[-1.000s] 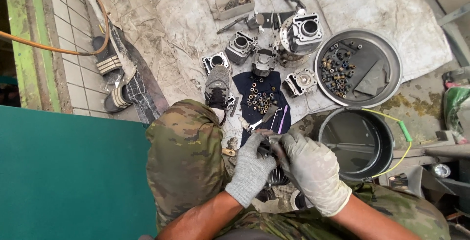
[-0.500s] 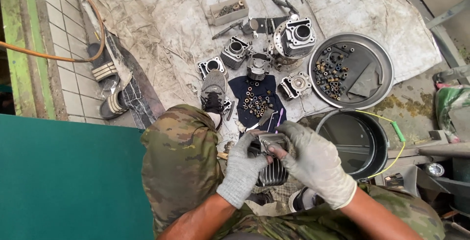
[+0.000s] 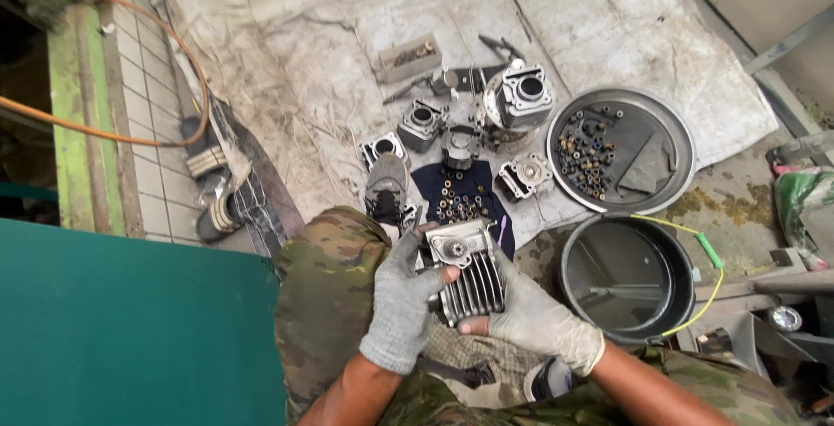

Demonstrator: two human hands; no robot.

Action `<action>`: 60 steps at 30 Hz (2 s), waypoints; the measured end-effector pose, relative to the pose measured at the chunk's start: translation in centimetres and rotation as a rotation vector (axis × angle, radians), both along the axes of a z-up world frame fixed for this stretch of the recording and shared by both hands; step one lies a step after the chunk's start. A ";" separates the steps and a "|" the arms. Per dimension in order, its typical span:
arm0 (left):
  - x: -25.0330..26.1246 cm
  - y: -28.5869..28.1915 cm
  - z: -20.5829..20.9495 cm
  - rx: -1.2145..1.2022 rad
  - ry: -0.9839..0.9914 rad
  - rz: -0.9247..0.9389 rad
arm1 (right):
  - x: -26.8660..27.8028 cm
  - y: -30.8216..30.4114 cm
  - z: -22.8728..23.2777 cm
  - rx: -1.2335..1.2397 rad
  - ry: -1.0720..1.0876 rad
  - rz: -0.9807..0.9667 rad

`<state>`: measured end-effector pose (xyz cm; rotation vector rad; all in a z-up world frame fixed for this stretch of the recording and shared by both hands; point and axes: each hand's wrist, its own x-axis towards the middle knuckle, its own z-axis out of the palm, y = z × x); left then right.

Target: The person sits on the floor and assembles small engine parts. They pick up a cylinder head, insert a valve guide, and use a small tool to tap it into place. The person then picks up a piston and inserts it into the cylinder head.

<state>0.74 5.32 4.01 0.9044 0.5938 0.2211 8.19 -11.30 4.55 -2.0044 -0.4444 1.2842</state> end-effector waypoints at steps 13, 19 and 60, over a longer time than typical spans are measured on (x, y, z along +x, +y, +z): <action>1.9 1.3 9.6 0.286 -0.264 0.127 | 2.6 2.0 3.8 0.638 -0.320 -0.278; 2.8 1.8 8.0 0.285 -0.367 0.164 | 2.6 2.8 3.7 0.721 -0.268 -0.318; 2.8 2.9 4.9 0.238 -0.466 0.177 | 2.3 3.7 4.5 0.649 -0.958 0.087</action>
